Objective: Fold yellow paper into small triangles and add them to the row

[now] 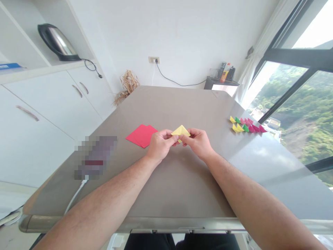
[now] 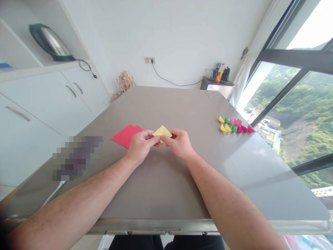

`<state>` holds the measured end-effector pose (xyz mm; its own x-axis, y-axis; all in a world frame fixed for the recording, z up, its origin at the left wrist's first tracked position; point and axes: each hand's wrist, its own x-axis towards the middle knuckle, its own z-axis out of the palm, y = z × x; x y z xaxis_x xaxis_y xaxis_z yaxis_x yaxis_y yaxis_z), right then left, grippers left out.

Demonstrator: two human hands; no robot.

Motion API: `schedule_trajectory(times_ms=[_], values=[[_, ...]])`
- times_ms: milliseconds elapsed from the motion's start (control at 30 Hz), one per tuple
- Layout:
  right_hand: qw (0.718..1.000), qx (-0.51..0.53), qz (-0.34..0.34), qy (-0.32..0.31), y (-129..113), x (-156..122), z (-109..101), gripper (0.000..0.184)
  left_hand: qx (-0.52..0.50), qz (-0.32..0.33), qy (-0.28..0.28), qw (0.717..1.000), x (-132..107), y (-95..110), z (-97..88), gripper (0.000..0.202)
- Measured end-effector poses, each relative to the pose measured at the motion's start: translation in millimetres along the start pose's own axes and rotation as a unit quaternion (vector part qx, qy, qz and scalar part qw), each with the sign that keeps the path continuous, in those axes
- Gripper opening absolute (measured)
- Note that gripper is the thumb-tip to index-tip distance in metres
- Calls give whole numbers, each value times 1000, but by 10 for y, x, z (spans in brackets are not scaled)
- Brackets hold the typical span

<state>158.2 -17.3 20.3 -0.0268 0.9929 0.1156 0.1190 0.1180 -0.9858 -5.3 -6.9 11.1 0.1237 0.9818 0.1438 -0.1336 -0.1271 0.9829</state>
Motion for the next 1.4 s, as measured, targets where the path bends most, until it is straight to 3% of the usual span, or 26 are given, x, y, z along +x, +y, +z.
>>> schedule_trajectory(times_ms=[767,1000,1300,1400], values=[[1000,0,-19,5,-19,-19,-11,19,-33,13,0,999,0,-17,-4,23],[1000,-15,-17,22,53,-9,-4,15,17,30,-43,998,-7,-66,-12,23],[1000,5,-3,24,63,9,-32,24,22,38,6,999,36,-73,-31,23],[1000,-2,-5,25,44,11,-51,26,33,39,-8,999,30,-78,-39,23]])
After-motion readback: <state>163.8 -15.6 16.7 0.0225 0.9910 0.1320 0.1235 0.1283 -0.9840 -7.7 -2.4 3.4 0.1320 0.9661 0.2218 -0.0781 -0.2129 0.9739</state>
